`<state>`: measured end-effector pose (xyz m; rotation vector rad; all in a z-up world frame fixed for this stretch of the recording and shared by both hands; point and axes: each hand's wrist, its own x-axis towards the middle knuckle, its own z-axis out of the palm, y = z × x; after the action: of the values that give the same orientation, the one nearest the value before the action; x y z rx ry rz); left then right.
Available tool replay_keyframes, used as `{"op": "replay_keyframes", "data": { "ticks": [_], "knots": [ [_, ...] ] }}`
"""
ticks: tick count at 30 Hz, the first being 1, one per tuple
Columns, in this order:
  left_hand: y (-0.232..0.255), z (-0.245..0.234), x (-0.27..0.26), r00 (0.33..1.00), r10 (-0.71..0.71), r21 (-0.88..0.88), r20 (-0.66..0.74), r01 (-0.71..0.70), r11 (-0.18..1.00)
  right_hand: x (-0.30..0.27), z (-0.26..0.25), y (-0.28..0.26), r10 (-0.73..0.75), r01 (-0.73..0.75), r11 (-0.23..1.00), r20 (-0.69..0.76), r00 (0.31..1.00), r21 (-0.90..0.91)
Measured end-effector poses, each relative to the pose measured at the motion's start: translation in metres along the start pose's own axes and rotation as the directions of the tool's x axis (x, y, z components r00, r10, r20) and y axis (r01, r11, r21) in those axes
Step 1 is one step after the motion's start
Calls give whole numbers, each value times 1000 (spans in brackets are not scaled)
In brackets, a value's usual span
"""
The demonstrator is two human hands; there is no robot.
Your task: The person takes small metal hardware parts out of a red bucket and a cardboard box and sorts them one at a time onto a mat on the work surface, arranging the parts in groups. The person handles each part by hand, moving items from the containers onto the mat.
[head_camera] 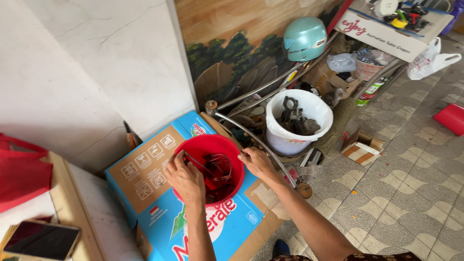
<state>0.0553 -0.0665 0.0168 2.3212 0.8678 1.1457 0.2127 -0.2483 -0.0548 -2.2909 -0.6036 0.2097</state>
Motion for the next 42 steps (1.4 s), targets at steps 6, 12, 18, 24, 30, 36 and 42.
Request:
{"op": "replay_keyframes", "data": {
  "ticks": [6,12,18,24,30,36,42],
  "knots": [
    [76,19,-5,992,111,-260,53,-93,961,-8,-40,30,-30,81,982,-280,960,173],
    [138,68,-25,975,197,-323,106,-154,934,-10,-96,88,128,-65,980,-348,929,187],
    [172,141,-60,908,12,-158,419,60,986,-14,-133,172,278,-230,954,-282,918,193],
    [176,223,-101,939,158,-372,305,-36,927,-17,-159,246,232,-187,970,-359,904,156],
    [177,282,-116,777,20,-202,630,139,970,-2,-178,261,297,-289,954,-124,947,79],
    [170,319,-123,760,214,-115,614,-182,977,10,-173,259,120,-131,982,-87,989,-135],
    [169,328,-114,806,160,-111,570,-117,987,16,-166,275,142,-165,970,-136,980,-179]
  ]
}}
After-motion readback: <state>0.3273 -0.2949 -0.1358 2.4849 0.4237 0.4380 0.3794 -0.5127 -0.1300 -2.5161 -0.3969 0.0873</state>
